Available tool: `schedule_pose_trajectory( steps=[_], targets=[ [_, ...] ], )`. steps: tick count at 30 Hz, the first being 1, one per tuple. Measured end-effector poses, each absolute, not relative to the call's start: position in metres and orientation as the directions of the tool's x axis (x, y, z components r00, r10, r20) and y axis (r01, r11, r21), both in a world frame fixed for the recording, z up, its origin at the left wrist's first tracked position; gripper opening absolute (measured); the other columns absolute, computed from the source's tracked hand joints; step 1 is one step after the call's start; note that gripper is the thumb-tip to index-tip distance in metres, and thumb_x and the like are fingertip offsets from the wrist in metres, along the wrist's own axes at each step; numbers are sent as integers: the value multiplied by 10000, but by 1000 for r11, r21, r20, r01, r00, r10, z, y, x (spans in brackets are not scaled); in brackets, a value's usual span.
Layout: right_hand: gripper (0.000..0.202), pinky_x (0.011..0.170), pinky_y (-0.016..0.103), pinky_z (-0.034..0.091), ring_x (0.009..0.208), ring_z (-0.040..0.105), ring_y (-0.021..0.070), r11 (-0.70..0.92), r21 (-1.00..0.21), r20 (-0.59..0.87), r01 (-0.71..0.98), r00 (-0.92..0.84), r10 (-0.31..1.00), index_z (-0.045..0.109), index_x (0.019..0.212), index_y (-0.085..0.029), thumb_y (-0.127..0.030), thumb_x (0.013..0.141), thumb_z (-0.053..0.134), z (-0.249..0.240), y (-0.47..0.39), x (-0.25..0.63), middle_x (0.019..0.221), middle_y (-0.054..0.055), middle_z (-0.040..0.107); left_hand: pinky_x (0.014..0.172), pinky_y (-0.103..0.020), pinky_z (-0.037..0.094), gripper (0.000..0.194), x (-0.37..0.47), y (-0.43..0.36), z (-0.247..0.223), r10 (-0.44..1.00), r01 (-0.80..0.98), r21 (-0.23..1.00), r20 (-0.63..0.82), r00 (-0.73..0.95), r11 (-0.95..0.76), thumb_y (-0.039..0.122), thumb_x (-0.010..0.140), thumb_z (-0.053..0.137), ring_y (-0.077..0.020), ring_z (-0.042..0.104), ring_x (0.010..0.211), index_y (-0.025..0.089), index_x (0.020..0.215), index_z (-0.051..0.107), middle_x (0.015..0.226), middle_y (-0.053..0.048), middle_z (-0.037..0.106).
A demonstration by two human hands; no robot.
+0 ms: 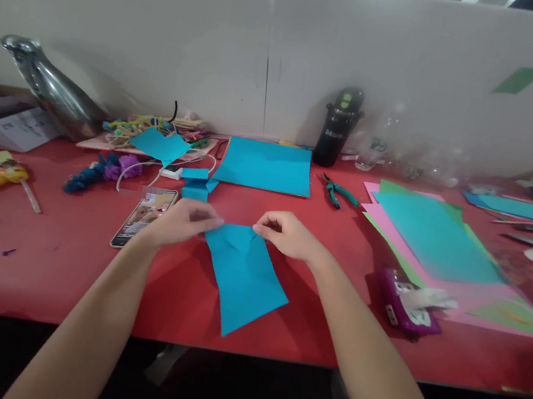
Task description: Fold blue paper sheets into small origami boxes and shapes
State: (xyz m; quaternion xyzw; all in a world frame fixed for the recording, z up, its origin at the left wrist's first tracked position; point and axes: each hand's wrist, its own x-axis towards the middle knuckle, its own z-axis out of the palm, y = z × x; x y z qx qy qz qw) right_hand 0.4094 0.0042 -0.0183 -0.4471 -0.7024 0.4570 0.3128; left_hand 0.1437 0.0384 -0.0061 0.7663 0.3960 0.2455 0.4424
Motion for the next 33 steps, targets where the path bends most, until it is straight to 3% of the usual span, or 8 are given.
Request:
schedule_pose_trajectory(
  steps=[5, 10, 14, 19, 22, 27, 30, 33],
  targets=[
    [298, 617, 266, 423, 679, 524, 136, 214, -904, -8, 369, -515, 857, 662, 839, -181, -471, 899, 623, -15, 2, 409, 776, 16, 629, 571, -242, 388, 270, 147, 29, 3, 605, 425, 874, -211, 768, -235, 436, 845, 632, -129, 497, 620, 185, 777, 701, 672, -1, 586],
    [267, 675, 276, 476, 741, 608, 160, 213, -923, -21, 320, -594, 804, 743, 864, -194, -455, 853, 692, -14, -2, 401, 821, 30, 717, 487, -248, 279, 362, 163, 21, 1, 500, 408, 873, -237, 833, -268, 473, 851, 619, -107, 353, 538, 180, 639, 596, 580, 28, 402],
    [341, 770, 316, 520, 855, 675, 202, 138, -952, -7, 275, -468, 884, 752, 934, -196, -519, 871, 660, -15, 2, 402, 937, 70, 758, 479, -243, 277, 431, 169, 20, -4, 582, 391, 879, -172, 794, -273, 500, 851, 605, -102, 332, 531, 183, 581, 494, 574, 36, 348],
    [560, 948, 426, 521, 1114, 661, 268, -32, -999, -28, -25, -167, 986, 689, 1152, -215, -676, 925, 467, -12, 10, 420, 1216, 134, 706, 556, -254, 412, 328, 163, 28, -8, 815, 352, 915, -45, 577, -199, 464, 845, 611, -137, 497, 610, 186, 677, 561, 662, 13, 523],
    [537, 973, 455, 515, 1205, 611, 294, -39, -999, -40, 14, -149, 988, 643, 1253, -263, -637, 870, 605, -8, 7, 424, 1331, 105, 650, 630, -276, 468, 246, 161, 32, -10, 871, 333, 919, 22, 490, -210, 409, 814, 637, -169, 570, 702, 184, 724, 592, 733, -6, 596],
    [390, 948, 451, 530, 1109, 650, 281, 77, -991, 49, 111, -237, 970, 683, 1149, -218, -404, 812, 746, -16, 6, 416, 1184, 95, 709, 695, -295, 509, 140, 160, 34, -12, 899, 331, 931, -8, 438, -153, 285, 745, 659, -209, 626, 830, 183, 835, 623, 859, -24, 656],
    [267, 842, 431, 558, 959, 682, 266, 67, -987, 32, 146, -229, 973, 696, 998, -192, -408, 841, 692, -23, 9, 413, 1010, 83, 735, 644, -287, 514, 309, 159, 34, -15, 934, 352, 935, -166, 316, 47, 242, 713, 679, -216, 651, 819, 191, 1012, 624, 923, -53, 675],
    [246, 786, 394, 560, 894, 680, 246, 82, -984, 36, 157, -279, 960, 683, 970, -188, -400, 846, 685, -22, 8, 412, 970, 71, 726, 662, -301, 537, 428, 159, 35, -19, 932, 320, 941, -213, 293, 115, 340, 735, 724, -230, 669, 869, 211, 1124, 601, 1024, -73, 685]
  ],
)
